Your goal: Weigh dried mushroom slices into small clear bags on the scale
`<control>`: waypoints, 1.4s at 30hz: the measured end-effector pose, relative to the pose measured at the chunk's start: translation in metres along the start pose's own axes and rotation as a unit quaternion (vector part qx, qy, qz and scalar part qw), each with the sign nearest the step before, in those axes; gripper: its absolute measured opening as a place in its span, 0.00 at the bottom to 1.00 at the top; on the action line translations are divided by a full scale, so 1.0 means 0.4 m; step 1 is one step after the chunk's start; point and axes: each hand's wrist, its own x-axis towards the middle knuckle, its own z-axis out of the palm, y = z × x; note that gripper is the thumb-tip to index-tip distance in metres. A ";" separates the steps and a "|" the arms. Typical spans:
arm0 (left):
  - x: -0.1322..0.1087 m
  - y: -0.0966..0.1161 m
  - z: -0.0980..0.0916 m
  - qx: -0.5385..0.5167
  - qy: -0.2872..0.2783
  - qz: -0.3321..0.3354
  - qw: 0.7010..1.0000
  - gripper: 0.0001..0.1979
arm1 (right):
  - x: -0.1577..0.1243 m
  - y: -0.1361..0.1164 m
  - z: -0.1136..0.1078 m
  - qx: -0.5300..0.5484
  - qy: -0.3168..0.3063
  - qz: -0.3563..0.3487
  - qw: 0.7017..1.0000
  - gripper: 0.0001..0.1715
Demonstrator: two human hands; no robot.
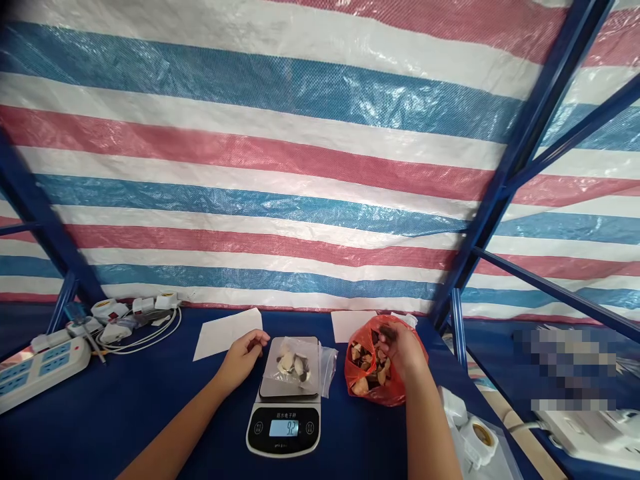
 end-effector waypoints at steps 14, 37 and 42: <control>0.001 -0.002 0.002 -0.005 0.003 0.001 1.000 0.14 | -0.029 -0.040 -0.007 0.036 -0.020 0.014 0.999 0.19; -0.001 -0.003 0.001 0.007 0.002 0.006 1.000 0.15 | -0.030 -0.015 0.002 -0.331 -0.078 -0.069 0.938 0.14; -0.003 -0.002 0.000 0.005 -0.003 0.006 1.000 0.16 | -0.042 -0.018 0.013 -0.375 -0.098 -0.084 0.918 0.16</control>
